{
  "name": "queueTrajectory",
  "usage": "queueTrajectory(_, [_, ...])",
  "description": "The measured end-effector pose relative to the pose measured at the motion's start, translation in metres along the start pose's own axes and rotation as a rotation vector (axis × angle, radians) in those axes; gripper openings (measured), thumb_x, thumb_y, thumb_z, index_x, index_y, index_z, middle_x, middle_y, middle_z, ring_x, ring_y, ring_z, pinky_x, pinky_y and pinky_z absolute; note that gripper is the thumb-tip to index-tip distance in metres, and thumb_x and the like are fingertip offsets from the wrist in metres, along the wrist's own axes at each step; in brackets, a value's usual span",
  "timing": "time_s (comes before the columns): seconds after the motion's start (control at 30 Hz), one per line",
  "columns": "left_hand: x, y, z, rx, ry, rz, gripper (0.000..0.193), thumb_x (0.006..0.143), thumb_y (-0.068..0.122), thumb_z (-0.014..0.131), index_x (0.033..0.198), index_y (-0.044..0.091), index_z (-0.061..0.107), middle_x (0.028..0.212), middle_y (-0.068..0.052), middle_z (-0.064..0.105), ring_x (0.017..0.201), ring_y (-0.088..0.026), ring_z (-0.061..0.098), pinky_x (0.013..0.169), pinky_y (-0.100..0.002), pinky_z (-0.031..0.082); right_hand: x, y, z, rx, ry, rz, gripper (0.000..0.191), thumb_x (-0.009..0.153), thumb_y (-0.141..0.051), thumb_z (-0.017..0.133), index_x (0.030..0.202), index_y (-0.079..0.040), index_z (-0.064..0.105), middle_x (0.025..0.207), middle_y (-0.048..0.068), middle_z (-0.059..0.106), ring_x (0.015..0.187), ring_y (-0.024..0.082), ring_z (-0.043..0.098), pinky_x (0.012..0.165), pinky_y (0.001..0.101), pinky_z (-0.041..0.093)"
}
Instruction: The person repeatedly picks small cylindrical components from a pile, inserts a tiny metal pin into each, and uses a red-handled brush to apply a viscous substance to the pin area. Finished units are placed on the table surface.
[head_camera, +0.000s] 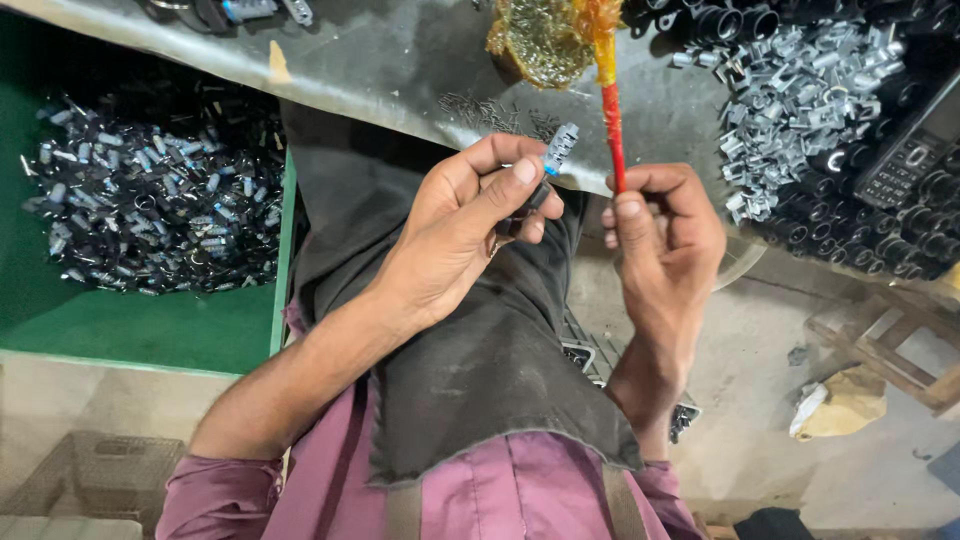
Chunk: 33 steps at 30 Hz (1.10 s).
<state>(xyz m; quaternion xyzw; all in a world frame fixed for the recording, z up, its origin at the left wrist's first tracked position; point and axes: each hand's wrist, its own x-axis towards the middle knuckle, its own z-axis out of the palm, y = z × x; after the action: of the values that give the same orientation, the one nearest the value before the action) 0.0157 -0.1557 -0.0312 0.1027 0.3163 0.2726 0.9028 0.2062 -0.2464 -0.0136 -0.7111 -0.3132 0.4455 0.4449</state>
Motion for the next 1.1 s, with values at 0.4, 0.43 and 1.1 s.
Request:
queueTrajectory(0.4, [-0.002, -0.002, 0.007, -0.036, -0.027, -0.011, 0.036, 0.105, 0.024, 0.066, 0.129, -0.002, 0.059, 0.097, -0.008, 0.069, 0.082, -0.013, 0.060, 0.077, -0.025, 0.051, -0.005, 0.017, 0.023, 0.097, 0.012, -0.210, 0.011, 0.111, 0.000, 0.068, 0.118, 0.003, 0.059, 0.111, 0.003, 0.056, 0.093, 0.007, 0.057, 0.083, 0.0202, 0.049])
queueTrajectory(0.43, [-0.003, -0.001, 0.007, -0.049, -0.032, -0.012, 0.036, 0.106, 0.024, 0.066, 0.129, -0.002, 0.059, 0.096, -0.008, 0.068, 0.081, -0.013, 0.060, 0.076, -0.025, 0.051, -0.005, 0.019, 0.024, 0.055, 0.023, -0.253, 0.011, 0.112, 0.001, 0.069, 0.116, 0.003, 0.059, 0.111, 0.003, 0.055, 0.094, 0.007, 0.055, 0.085, 0.0204, 0.048])
queueTrajectory(1.1, [-0.089, 0.105, -0.093, 1.115, 0.113, 0.081, 0.036, 0.093, 0.022, 0.068, 0.128, 0.013, 0.069, 0.093, -0.004, 0.077, 0.084, -0.014, 0.074, 0.070, -0.028, 0.056, 0.053, -0.091, -0.076, -1.026, -0.144, -0.660, 0.013, 0.112, 0.003, 0.074, 0.123, -0.004, 0.074, 0.113, 0.013, 0.068, 0.099, 0.018, 0.065, 0.082, 0.0269, 0.055])
